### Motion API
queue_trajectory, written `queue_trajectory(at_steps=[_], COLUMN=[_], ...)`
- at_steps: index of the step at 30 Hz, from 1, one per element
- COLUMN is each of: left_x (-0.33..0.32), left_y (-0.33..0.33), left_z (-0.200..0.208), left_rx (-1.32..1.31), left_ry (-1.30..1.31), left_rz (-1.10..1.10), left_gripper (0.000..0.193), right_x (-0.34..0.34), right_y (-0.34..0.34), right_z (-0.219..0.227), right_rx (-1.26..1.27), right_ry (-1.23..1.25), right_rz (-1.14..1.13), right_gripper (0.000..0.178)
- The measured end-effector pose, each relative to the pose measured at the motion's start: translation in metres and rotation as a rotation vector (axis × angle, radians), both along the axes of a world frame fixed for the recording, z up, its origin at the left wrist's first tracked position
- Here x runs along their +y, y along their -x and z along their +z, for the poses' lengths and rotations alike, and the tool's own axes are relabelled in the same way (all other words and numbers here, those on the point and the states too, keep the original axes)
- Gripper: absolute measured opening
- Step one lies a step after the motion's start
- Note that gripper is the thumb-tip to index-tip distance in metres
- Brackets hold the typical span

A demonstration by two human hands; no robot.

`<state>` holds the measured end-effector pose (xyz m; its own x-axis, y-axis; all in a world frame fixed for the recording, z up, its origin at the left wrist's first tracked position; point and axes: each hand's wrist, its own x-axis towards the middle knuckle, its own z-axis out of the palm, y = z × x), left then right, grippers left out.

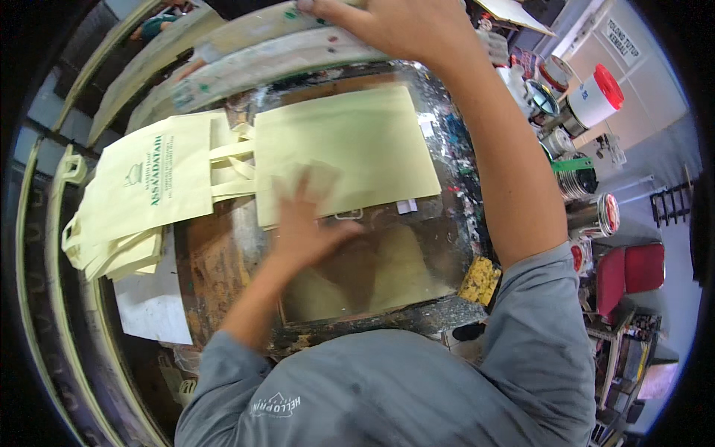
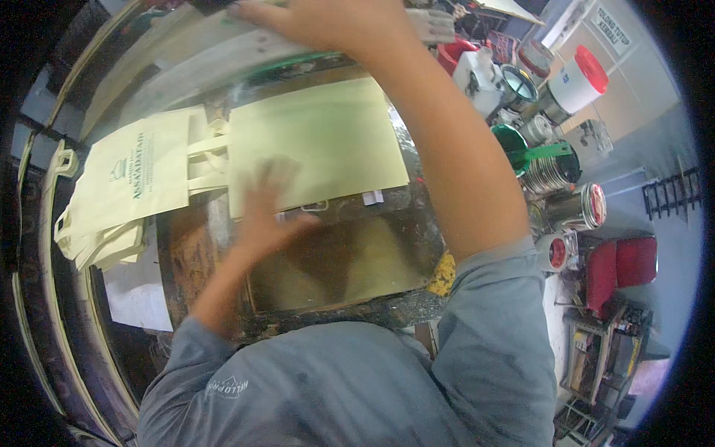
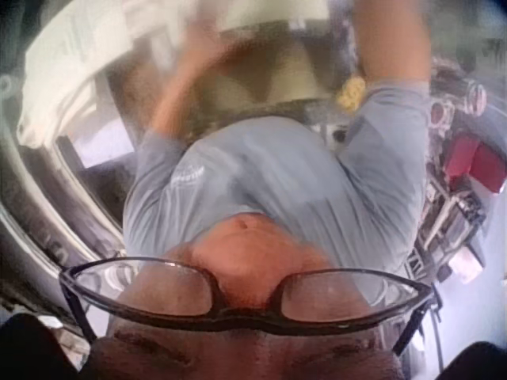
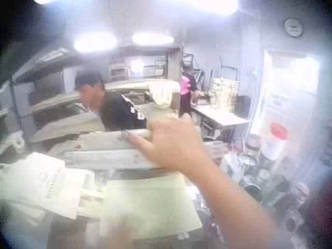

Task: The person aligns yellow tote bags onto a flat printing surface, lowers a mesh screen frame over them, and pulls a squeegee with green ink across the screen to print a logo.

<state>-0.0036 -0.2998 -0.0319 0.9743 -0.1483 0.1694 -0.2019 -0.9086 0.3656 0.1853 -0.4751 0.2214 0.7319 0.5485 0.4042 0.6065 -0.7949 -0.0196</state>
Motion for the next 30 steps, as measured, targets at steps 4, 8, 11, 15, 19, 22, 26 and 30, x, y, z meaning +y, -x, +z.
queue_trajectory(at_steps=[4, 8, 11, 15, 19, 22, 26, 30], left_x=[-0.095, -0.101, -0.103, -0.079, 0.033, 0.039, 0.029, 0.033], left_y=[-0.016, -0.01, -0.01, -0.013, -0.006, 0.016, 0.051, 0.066], left_z=[-0.066, -0.072, -0.078, -0.03, 0.063, 0.071, -0.026, -0.073], left_rx=[-0.001, 0.001, -0.029, -0.159, -0.223, -0.024, -0.137, -0.233], left_ry=[-0.116, -0.071, -0.07, 0.19, 1.313, 1.141, 0.882, 0.36], left_rz=[-0.115, -0.112, -0.121, 0.129, 0.275, 0.374, 0.43, 0.46], left_gripper=[0.112, 0.112, 0.114, 0.111, 0.1, 0.089, 0.103, 0.118], right_x=[-0.015, -0.006, -0.011, -0.015, -0.026, -0.042, -0.047, -0.056], right_y=[-0.004, -0.014, -0.005, 0.006, 0.019, 0.047, 0.033, 0.069], right_z=[-0.002, -0.025, -0.014, -0.003, -0.069, -0.11, -0.168, -0.187], right_rx=[0.03, -0.026, 0.142, 0.173, -0.29, -0.005, 0.131, 0.297], right_ry=[-0.043, -0.099, -0.157, -0.087, -0.08, 0.098, 0.05, 0.142], right_rz=[0.075, 0.094, 0.067, -0.005, 0.141, 0.133, 0.164, 0.159], right_gripper=[0.084, 0.086, 0.08, 0.072, 0.071, 0.06, 0.056, 0.055])
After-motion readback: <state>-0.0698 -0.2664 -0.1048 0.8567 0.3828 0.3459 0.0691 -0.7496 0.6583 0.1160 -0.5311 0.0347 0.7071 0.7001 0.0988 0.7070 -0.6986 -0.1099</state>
